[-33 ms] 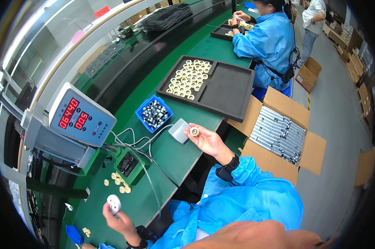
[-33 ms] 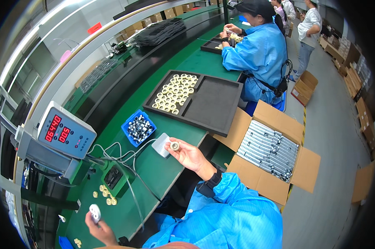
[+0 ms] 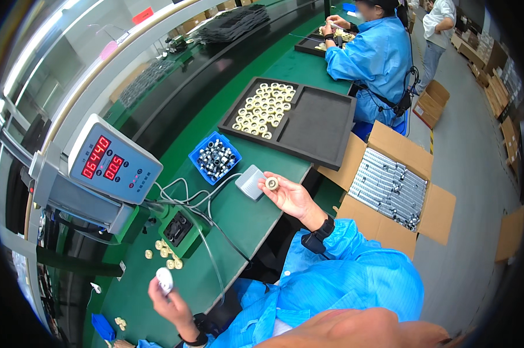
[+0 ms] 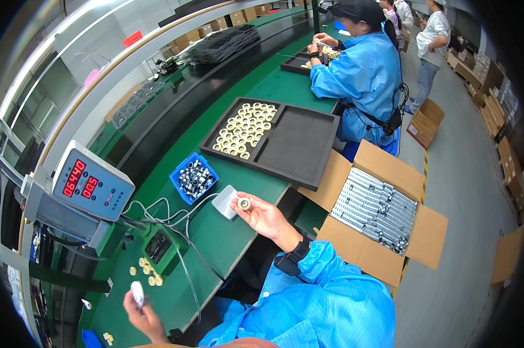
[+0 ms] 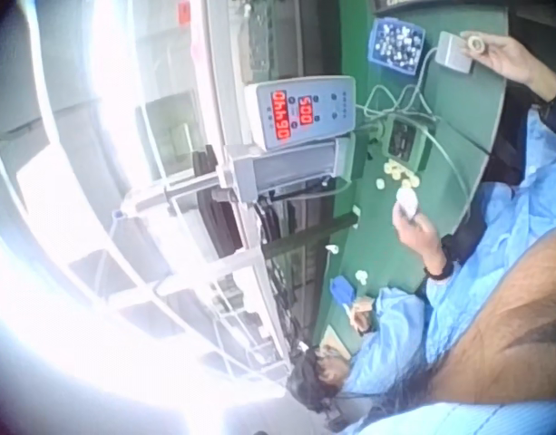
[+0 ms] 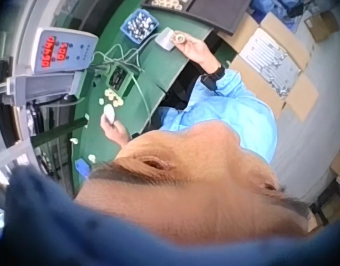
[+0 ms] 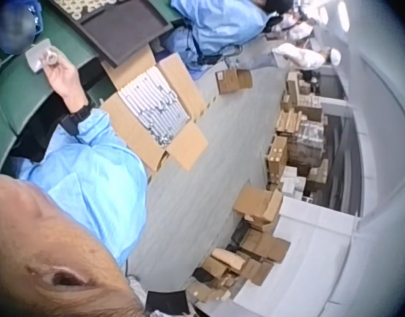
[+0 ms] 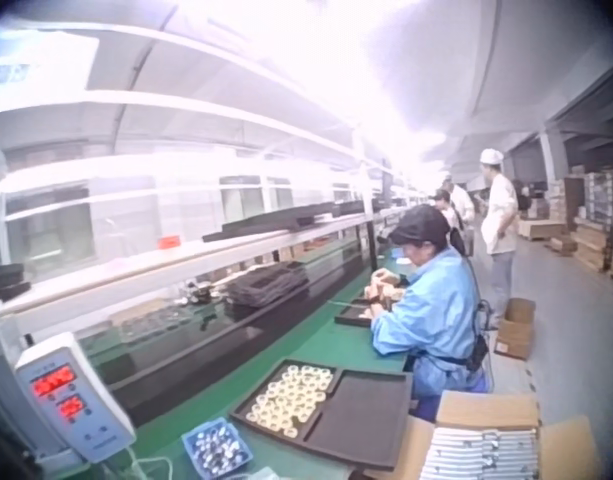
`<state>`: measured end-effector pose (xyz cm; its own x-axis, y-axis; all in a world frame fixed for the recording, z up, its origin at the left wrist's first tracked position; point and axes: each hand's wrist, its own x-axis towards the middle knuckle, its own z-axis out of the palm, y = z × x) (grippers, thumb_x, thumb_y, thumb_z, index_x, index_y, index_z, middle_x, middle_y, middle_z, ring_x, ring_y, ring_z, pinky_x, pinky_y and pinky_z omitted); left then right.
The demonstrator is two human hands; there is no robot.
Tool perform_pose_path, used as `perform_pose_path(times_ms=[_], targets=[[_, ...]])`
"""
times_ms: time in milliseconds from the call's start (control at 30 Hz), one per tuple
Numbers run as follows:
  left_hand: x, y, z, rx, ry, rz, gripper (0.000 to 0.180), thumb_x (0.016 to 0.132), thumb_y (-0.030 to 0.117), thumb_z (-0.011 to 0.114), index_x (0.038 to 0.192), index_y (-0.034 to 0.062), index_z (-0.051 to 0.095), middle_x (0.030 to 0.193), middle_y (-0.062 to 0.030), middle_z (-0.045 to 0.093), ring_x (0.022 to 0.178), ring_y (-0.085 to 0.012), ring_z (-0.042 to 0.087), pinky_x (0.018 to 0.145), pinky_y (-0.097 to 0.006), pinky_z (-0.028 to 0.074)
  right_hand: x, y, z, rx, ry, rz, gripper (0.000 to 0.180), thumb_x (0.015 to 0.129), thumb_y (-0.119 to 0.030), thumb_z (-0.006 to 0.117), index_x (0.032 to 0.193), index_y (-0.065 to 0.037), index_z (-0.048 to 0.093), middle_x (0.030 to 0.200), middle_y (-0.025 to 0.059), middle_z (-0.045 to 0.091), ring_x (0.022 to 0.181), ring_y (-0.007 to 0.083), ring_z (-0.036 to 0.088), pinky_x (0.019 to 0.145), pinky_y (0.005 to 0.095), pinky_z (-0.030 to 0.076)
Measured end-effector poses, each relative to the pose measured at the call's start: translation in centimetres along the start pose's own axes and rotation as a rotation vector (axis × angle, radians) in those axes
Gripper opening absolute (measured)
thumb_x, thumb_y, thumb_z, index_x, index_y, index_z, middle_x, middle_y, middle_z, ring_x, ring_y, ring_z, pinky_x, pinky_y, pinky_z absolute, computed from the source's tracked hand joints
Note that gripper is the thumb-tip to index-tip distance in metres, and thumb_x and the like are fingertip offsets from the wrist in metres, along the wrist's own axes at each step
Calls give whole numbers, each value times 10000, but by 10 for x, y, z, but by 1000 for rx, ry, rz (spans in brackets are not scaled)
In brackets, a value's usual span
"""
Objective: The recorder is assembling small circular components, possibly inserting metal wires or pins using a small manual press machine.
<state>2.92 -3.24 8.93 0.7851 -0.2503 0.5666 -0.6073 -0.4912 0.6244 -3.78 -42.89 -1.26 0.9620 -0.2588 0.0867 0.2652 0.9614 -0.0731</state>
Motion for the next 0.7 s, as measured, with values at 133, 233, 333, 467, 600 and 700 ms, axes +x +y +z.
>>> perform_pose_path(times_ms=[133, 233, 333, 467, 600, 700], targets=[[8, 58, 54, -812, -343, -416, 523, 867, -12, 465, 1370, -9, 324, 941, -122, 587, 717, -137, 568, 566, -248, 527, -5, 1, -1, -59, -17, -30, 377, 968, -177, 471, 1273, 42, 436, 1220, 199, 524, 1142, 304, 534, 961, 363, 488], [13, 61, 87, -1195, -574, -626, 528, 884, 43, 511, 1374, -3, 323, 858, -136, 575, 643, -172, 559, 558, -301, 523, -9, 6, 4, -129, 3, -42, 379, 940, -216, 540, 1259, -22, 474, 1185, 159, 557, 1017, 246, 583, 831, 325, 523], [22, 66, 124, -1383, -628, -719, 521, 894, 87, 507, 1378, 9, 334, 870, -130, 560, 625, -177, 507, 536, -305, 457, -10, 10, 5, -164, 30, -48, 390, 910, -232, 594, 1252, -70, 496, 1151, 138, 584, 894, 202, 600, 728, 292, 511], [27, 59, 166, -1507, -664, -803, 558, 893, 105, 487, 1414, 32, 300, 892, -116, 545, 623, -157, 465, 546, -296, 431, -15, 14, 8, -202, 55, -78, 342, 903, -170, 594, 1218, -60, 516, 1133, 158, 594, 861, 207, 613, 733, 297, 525], [29, 59, 180, -1521, -646, -785, 565, 916, 116, 471, 1433, 25, 261, 930, -130, 559, 632, -155, 478, 552, -296, 438, -18, 22, 23, -353, 27, -96, 314, 918, -98, 546, 1221, -27, 506, 1199, 210, 561, 918, 236, 630, 787, 314, 548], [27, 54, 185, -1492, -657, -731, 549, 939, 131, 458, 1433, 10, 250, 957, -137, 566, 663, -142, 510, 572, -285, 465, -15, 33, 31, -492, 19, -73, 326, 901, -64, 550, 1219, -17, 503, 1187, 200, 566, 940, 241, 633, 798, 312, 546]])
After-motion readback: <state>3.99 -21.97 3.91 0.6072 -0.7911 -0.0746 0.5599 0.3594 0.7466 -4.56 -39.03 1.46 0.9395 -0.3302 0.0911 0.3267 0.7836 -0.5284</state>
